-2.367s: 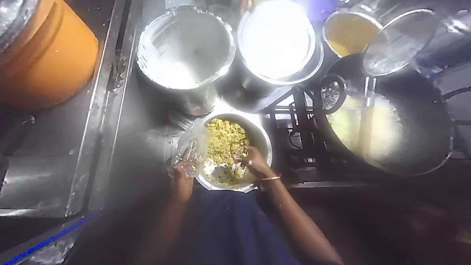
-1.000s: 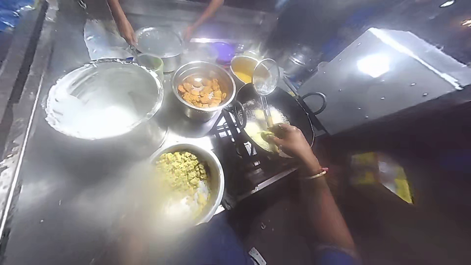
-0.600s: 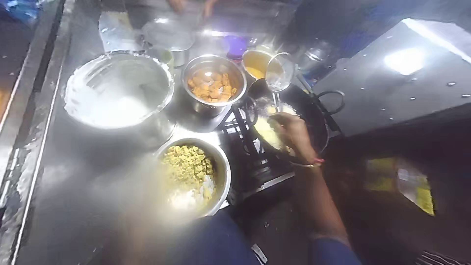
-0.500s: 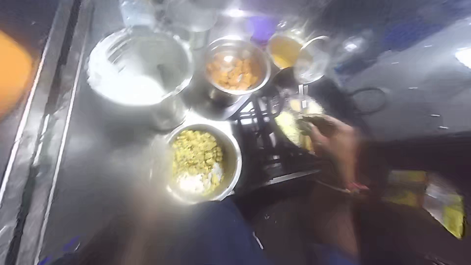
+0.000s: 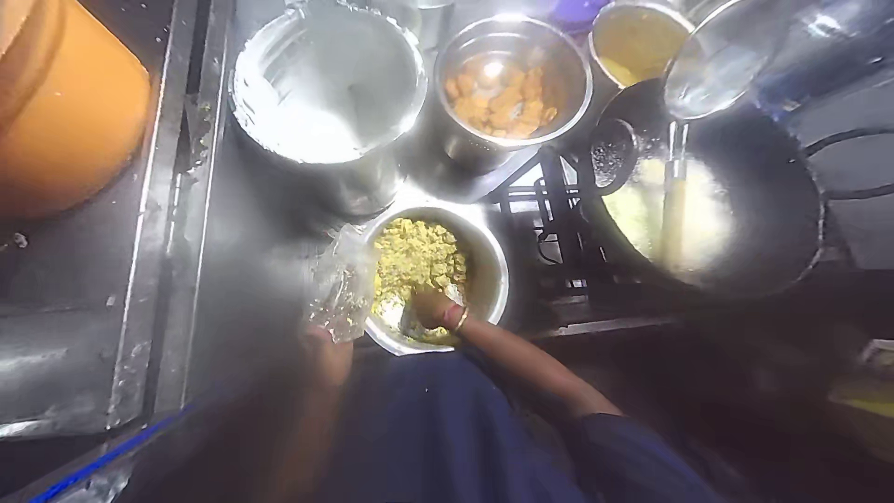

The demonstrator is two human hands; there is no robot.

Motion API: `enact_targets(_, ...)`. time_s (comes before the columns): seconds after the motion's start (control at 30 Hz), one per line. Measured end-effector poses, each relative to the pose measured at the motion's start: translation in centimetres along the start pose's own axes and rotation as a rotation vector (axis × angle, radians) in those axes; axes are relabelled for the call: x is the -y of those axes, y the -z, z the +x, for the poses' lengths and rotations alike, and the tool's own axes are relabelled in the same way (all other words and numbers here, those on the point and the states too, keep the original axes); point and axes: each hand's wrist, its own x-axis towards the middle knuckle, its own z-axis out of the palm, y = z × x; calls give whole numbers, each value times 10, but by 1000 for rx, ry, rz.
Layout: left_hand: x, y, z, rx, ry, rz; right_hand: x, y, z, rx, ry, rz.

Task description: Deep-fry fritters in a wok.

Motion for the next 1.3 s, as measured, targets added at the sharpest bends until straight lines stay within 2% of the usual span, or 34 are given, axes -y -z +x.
enact_targets(0.07, -1, 2, -4, 9, -13, -23, 10, -8, -10, 119, 8, -32)
enact_targets(0.13, -1, 4, -5, 30, -23, -47, 13, -8, -15, 275, 90, -104)
enact_targets(0.2, 7, 13, -5, 81, -48, -56, 8, 2, -22, 303, 76, -72)
enact_targets(0.3, 13, 18, -3, 152, -63, -49, -12, 16, -21, 240, 198, 31)
enact_targets(0.37, 13, 19, 0, 189, -55, -81, -18, 27, -33, 155, 293, 307)
enact_targets(0.43, 0, 4, -2, 120, 12, -128, -18, 31, -48, 46, 334, 634)
enact_targets(0.5, -24, -24, -7, 60, 54, -56, -21, 32, -60, -89, 249, 1005)
enact_targets(0.53, -28, -26, -6, 94, 57, 0, -23, 29, -65, -167, 204, 1197)
enact_targets(0.63, 2, 2, 8, 102, 80, -67, -30, 25, -79, -316, 157, 1572)
enact_targets(0.7, -8, -9, 7, 24, 174, 25, -39, 18, -77, -333, 251, 1582)
enact_targets(0.73, -5, -1, 8, 132, 157, 22, -44, 15, -74, -359, 291, 1547)
enact_targets(0.8, 7, -3, 7, 210, 99, -28, -43, 14, -72, -489, 172, 1369)
enact_targets(0.9, 11, -23, 3, 33, 120, -8, -36, 24, -76, -619, -55, 1097)
enact_targets(1.0, 12, -36, -1, -52, 182, 161, -27, 34, -85, -721, -103, 1021)
enact_targets(1.1, 20, -51, -1, -71, 204, 326, -14, 40, -94, -819, 67, 1036)
enact_targets(1.2, 11, -76, 1, 9, 454, 604, 12, 38, -104, -875, 415, 1190)
enact_targets(1.3, 19, -81, -6, 194, 397, 721, 43, 32, -119, -905, 574, 1058)
